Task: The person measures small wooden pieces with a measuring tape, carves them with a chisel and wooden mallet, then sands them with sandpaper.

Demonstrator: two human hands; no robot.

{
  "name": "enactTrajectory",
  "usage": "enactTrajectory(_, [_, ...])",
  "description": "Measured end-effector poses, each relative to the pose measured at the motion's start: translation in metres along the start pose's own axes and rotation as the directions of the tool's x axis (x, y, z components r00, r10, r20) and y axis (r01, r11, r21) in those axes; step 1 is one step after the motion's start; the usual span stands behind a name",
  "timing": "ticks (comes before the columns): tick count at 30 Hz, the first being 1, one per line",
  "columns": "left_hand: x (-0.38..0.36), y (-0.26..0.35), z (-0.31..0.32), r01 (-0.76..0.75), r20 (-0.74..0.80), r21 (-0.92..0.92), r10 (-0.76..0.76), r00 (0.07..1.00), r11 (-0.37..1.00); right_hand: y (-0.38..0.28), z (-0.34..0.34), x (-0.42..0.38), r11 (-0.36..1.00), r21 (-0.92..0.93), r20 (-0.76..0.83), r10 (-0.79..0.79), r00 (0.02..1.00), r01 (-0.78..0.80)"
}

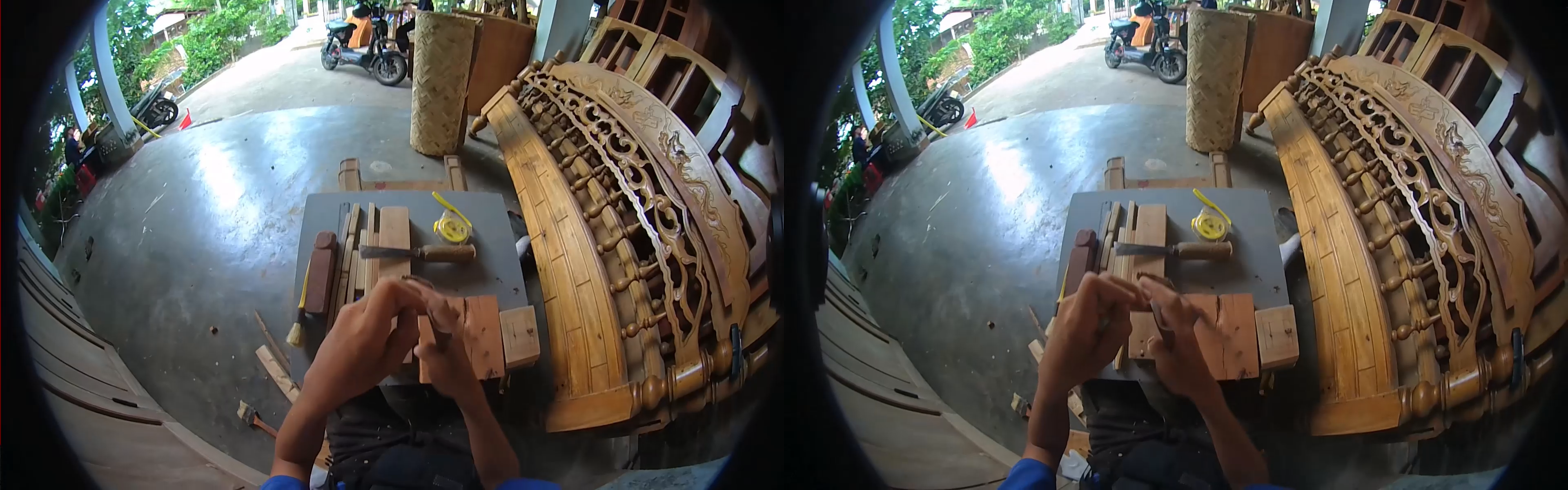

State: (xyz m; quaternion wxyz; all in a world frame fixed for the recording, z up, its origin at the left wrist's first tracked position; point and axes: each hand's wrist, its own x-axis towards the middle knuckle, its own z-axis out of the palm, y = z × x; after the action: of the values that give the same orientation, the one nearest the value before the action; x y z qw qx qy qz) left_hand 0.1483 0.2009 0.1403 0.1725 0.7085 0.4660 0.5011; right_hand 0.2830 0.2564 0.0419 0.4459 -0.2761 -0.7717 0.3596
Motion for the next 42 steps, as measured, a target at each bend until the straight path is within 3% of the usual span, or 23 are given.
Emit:
enactTrajectory(2, [0.000,0.000,0.001,0.043,-0.020,0.001,-0.043,0.999,0.999,0.012,0.000,0.001,0.997,0.038,0.002,0.063,0.998,-0.063])
enactTrajectory(3, [0.003,0.000,0.000,0.050,-0.041,0.006,-0.049,0.998,0.999,0.016,-0.004,-0.001,0.945,0.078,0.035,0.316,0.948,-0.318])
enactTrajectory(6, [0.006,-0.003,-0.006,0.066,0.037,-0.015,-0.066,0.997,0.998,0.014,-0.003,-0.002,0.936,0.220,0.037,0.274,0.961,-0.275])
enactTrajectory(7, [0.006,-0.003,-0.004,0.042,0.047,-0.031,-0.041,0.998,0.999,-0.013,-0.003,0.001,0.997,0.034,-0.019,0.077,0.997,-0.076])
enactTrajectory(10, [0.005,0.002,0.000,0.020,0.070,0.006,-0.020,0.997,1.000,-0.013,-0.002,0.000,0.982,0.139,-0.023,0.131,0.991,-0.126])
enactTrajectory(11, [0.001,-0.001,0.002,0.009,0.062,0.023,-0.011,0.998,1.000,0.024,-0.002,-0.006,0.964,0.122,0.034,0.232,0.972,-0.234])
enactTrajectory(13, [0.000,0.002,0.000,0.003,0.051,-0.016,-0.003,0.999,1.000,0.025,-0.005,-0.007,0.858,0.246,0.097,0.441,0.892,-0.451])
enactTrajectory(15, [0.002,-0.001,0.002,0.005,0.050,-0.033,-0.003,0.999,0.999,0.003,-0.008,-0.004,0.995,-0.071,0.037,0.078,0.996,-0.076])
enactTrajectory(16, [0.009,0.000,0.002,-0.013,0.046,-0.027,0.014,0.999,1.000,-0.032,-0.010,0.005,0.998,0.062,0.045,0.027,0.999,-0.030])
enactTrajectory(18, [0.008,0.011,0.003,-0.001,0.071,-0.025,0.003,0.997,1.000,-0.027,-0.003,-0.003,0.928,0.343,0.001,0.153,0.988,-0.144])
enactTrajectory(21, [0.002,0.003,0.005,0.044,0.032,-0.010,-0.044,0.999,0.999,0.012,-0.010,-0.001,0.745,0.172,0.102,0.637,0.764,-0.644])
enactTrajectory(23, [0.003,0.002,0.003,0.031,0.036,-0.011,-0.030,0.999,0.999,0.000,-0.006,-0.005,0.946,0.073,0.016,0.315,0.949,-0.316])
enactTrajectory(24, [0.008,0.005,0.003,0.010,0.038,0.018,-0.010,0.999,1.000,-0.011,-0.004,-0.005,0.991,0.011,-0.006,0.133,0.991,-0.133])
enactTrajectory(25, [0.009,0.009,0.003,0.004,0.049,0.044,-0.006,0.999,0.999,-0.040,-0.007,-0.003,0.997,0.009,-0.051,0.083,0.995,-0.083])
enactTrajectory(28, [0.000,0.012,0.009,0.028,0.041,0.076,-0.031,0.999,0.997,0.021,0.003,-0.019,0.953,0.044,-0.035,0.301,0.953,-0.299])
enactTrajectory(30, [-0.002,0.011,0.008,0.060,0.013,0.070,-0.061,0.998,0.996,0.005,-0.013,-0.008,0.870,0.031,0.117,0.486,0.866,-0.492])
enactTrajectory(32, [0.003,0.005,0.009,0.032,-0.047,0.108,-0.027,0.999,0.994,0.007,-0.003,-0.009,0.999,-0.016,0.034,0.047,0.998,-0.047])
enactTrajectory(34, [-0.001,0.007,0.012,0.035,-0.090,0.129,-0.024,0.996,0.991,0.013,-0.003,-0.008,0.997,-0.073,0.037,0.023,0.999,-0.020])
enactTrajectory(35, [-0.001,0.013,0.012,0.132,-0.102,0.071,-0.124,0.987,0.989,0.017,-0.001,-0.009,0.995,-0.097,0.029,0.014,0.999,-0.011])
enactTrajectory(36, [-0.001,0.013,0.012,0.132,-0.114,0.066,-0.124,0.986,0.989,0.023,-0.001,-0.008,0.992,-0.127,0.020,-0.013,1.000,0.015])
enactTrajectory(37, [-0.003,0.012,0.011,0.131,-0.129,0.060,-0.123,0.984,0.990,0.030,-0.007,-0.009,0.962,-0.146,0.082,0.244,0.966,-0.231])
enactTrajectory(41, [0.002,0.013,0.009,0.138,-0.161,0.069,-0.125,0.979,0.988,-0.026,-0.006,-0.010,1.000,-0.004,-0.006,-0.025,1.000,0.025])
enactTrajectory(42, [-0.004,0.015,0.011,0.177,-0.164,0.060,-0.165,0.973,0.982,-0.013,-0.003,-0.015,0.999,-0.020,-0.009,0.036,0.999,-0.037])
